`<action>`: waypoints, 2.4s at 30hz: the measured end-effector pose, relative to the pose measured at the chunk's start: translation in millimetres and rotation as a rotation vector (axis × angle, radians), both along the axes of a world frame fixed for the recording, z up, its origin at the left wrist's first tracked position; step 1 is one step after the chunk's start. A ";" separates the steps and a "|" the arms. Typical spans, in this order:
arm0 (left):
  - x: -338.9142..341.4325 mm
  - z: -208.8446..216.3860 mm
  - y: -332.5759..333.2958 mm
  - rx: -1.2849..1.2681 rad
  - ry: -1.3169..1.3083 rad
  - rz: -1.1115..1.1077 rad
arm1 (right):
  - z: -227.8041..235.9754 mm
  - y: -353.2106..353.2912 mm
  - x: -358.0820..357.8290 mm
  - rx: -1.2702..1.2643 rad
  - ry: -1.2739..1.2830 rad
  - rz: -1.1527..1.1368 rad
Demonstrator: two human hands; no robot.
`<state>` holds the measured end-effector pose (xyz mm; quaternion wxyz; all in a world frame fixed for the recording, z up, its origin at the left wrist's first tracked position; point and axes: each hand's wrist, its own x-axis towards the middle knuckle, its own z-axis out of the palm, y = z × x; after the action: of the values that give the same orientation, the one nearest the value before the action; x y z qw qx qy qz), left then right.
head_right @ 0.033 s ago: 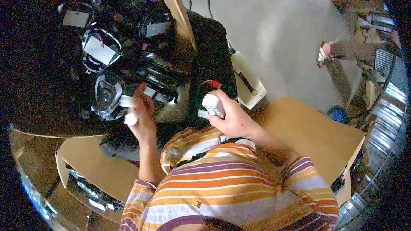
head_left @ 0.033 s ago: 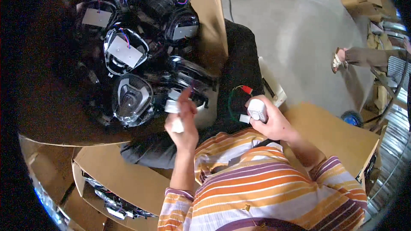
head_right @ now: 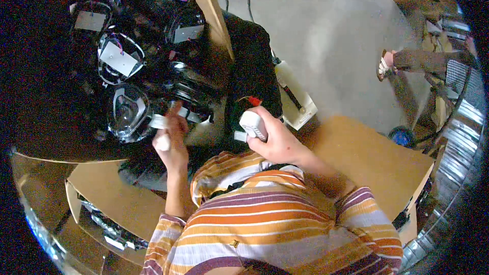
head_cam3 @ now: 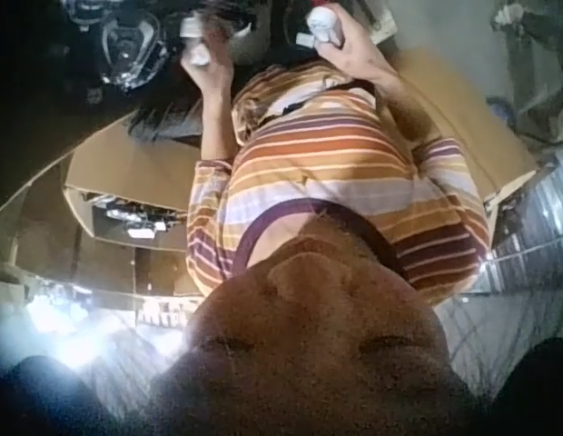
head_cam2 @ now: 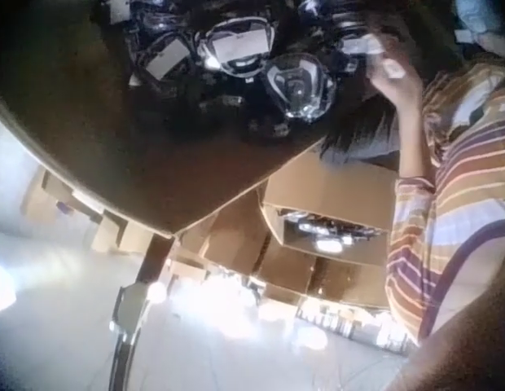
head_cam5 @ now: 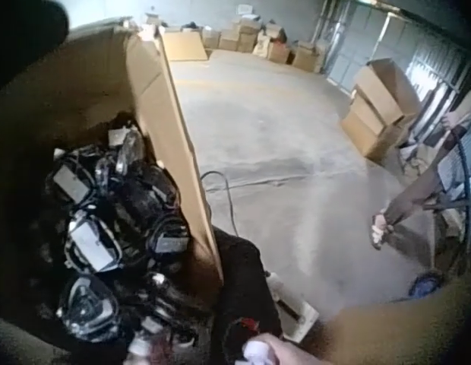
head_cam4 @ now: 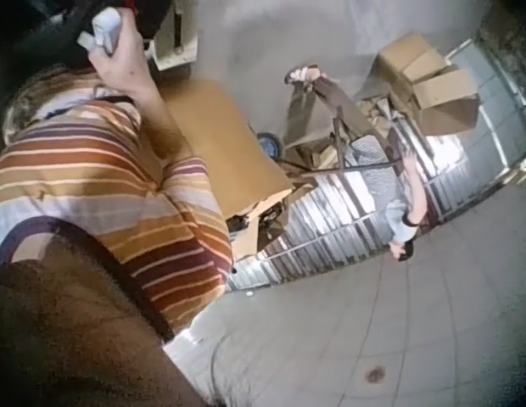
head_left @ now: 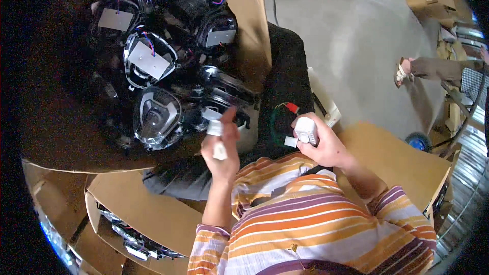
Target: The person tests motorcycle headlights by connecting their wiring plugs to a handheld tester by hand to illuminate them, then disconnects them and transfers headlights into an adjacent cardboard box.
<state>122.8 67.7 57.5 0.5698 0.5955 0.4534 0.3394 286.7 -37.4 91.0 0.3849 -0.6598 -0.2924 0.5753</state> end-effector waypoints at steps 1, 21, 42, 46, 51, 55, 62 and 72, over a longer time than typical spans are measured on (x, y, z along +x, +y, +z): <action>-5.9 -3.8 -1.3 0.131 0.069 -0.149 | 1.6 3.3 -0.7 0.000 0.006 0.006; -23.8 12.9 3.5 -0.348 -0.324 -1.296 | 30.4 21.7 -7.1 -0.011 0.436 0.299; -27.2 7.0 10.6 -0.491 -0.223 -1.448 | 32.1 20.9 -21.3 -0.034 0.270 0.404; -24.5 5.5 8.5 -0.474 -0.223 -1.405 | 20.2 14.1 -24.2 0.133 0.113 0.358; -27.3 13.6 6.9 -0.468 -0.193 -1.321 | 32.6 25.1 -26.8 0.059 0.074 0.324; -35.8 12.4 -1.0 -0.356 -0.267 -1.224 | 21.0 22.6 -30.5 0.162 0.015 0.308; -47.1 54.3 27.9 -0.082 0.092 -0.516 | 21.9 29.7 -5.7 0.250 -0.045 0.087; -26.4 -5.2 143.1 -0.149 -0.279 0.170 | 23.8 35.1 -11.4 0.164 -0.216 0.203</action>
<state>96.4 210.8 52.2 0.6392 0.4581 0.4424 0.4312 275.3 -2.4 114.8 0.3437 -0.6512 -0.4433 0.5112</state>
